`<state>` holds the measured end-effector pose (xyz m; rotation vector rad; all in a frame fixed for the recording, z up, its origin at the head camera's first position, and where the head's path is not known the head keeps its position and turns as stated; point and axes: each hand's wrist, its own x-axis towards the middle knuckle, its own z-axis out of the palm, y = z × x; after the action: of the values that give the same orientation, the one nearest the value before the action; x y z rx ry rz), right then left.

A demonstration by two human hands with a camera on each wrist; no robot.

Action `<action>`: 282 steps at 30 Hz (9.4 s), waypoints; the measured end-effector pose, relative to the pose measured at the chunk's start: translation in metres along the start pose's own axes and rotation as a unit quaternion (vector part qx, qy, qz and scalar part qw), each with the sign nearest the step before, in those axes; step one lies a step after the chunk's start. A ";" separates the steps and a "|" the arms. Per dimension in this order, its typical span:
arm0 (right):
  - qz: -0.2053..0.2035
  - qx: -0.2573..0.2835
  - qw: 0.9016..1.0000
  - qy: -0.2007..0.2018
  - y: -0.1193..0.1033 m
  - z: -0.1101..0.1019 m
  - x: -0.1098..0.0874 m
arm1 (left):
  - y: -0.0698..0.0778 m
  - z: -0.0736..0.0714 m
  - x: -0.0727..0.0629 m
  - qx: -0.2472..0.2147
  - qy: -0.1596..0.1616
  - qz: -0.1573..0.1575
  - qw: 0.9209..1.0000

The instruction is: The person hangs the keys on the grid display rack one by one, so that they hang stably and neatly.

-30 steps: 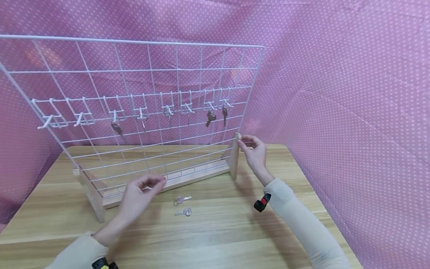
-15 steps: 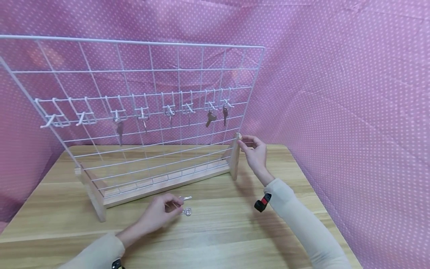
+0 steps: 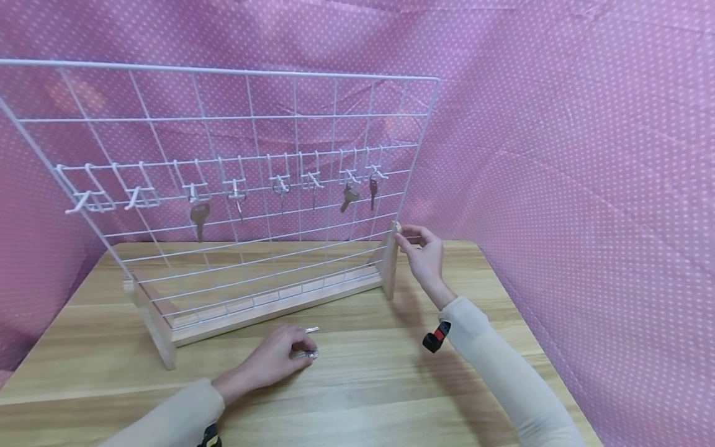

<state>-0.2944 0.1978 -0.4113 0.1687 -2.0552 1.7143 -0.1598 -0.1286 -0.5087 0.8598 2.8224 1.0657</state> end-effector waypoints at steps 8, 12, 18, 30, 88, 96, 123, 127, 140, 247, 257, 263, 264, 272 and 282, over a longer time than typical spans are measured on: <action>0.001 0.007 1.000 0.004 0.001 0.002 0.000 | -0.004 0.001 0.005 0.005 -0.013 0.010 1.000; 0.000 0.004 1.000 0.005 0.001 0.002 -0.001 | -0.003 0.002 0.006 0.016 -0.010 0.009 1.000; -0.003 -0.002 1.000 0.007 0.001 0.001 -0.001 | -0.002 0.003 0.006 0.037 -0.006 0.017 0.999; 0.004 -0.010 1.000 0.004 0.001 0.001 0.000 | -0.003 0.004 0.007 0.080 -0.004 0.055 0.995; 0.016 -0.011 1.000 0.015 0.004 0.004 0.004 | 0.025 -0.040 0.003 0.182 0.172 0.258 0.933; 0.018 -0.008 1.000 0.014 0.003 0.005 0.003 | 0.046 -0.079 -0.013 0.088 0.250 0.246 0.932; 0.006 0.001 1.000 0.013 0.003 0.003 0.002 | 0.072 -0.227 -0.040 -0.339 0.496 0.186 0.778; 0.005 -0.002 1.000 0.011 0.003 0.003 0.002 | 0.073 -0.232 -0.038 -0.351 0.513 0.168 0.765; 0.011 -0.007 1.000 0.011 0.004 0.003 0.002 | 0.067 -0.233 -0.026 -0.354 0.542 0.151 0.747; -0.010 -0.013 1.000 0.003 0.004 0.002 0.003 | -0.034 -0.018 0.028 0.090 -0.013 0.038 0.995; -0.007 -0.007 1.000 0.005 0.004 0.003 0.003 | -0.033 -0.020 0.025 0.086 -0.006 0.035 0.996; 0.003 -0.009 1.000 0.007 0.004 0.003 0.004 | -0.026 -0.028 0.020 0.062 0.035 0.050 0.996; 0.007 -0.013 1.000 0.008 0.004 0.004 0.004 | -0.024 -0.030 0.020 0.055 0.042 0.050 0.996; -0.003 -0.011 1.000 0.007 0.004 0.003 0.004 | -0.004 -0.049 0.007 -0.018 0.123 0.055 0.991; -0.002 -0.015 1.000 0.002 0.005 0.002 0.004 | 0.033 -0.092 -0.019 -0.060 0.201 -0.002 0.978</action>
<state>-0.3000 0.1977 -0.4142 0.1609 -2.0741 1.6794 -0.1449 -0.1743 -0.4212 0.6941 3.0216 1.5480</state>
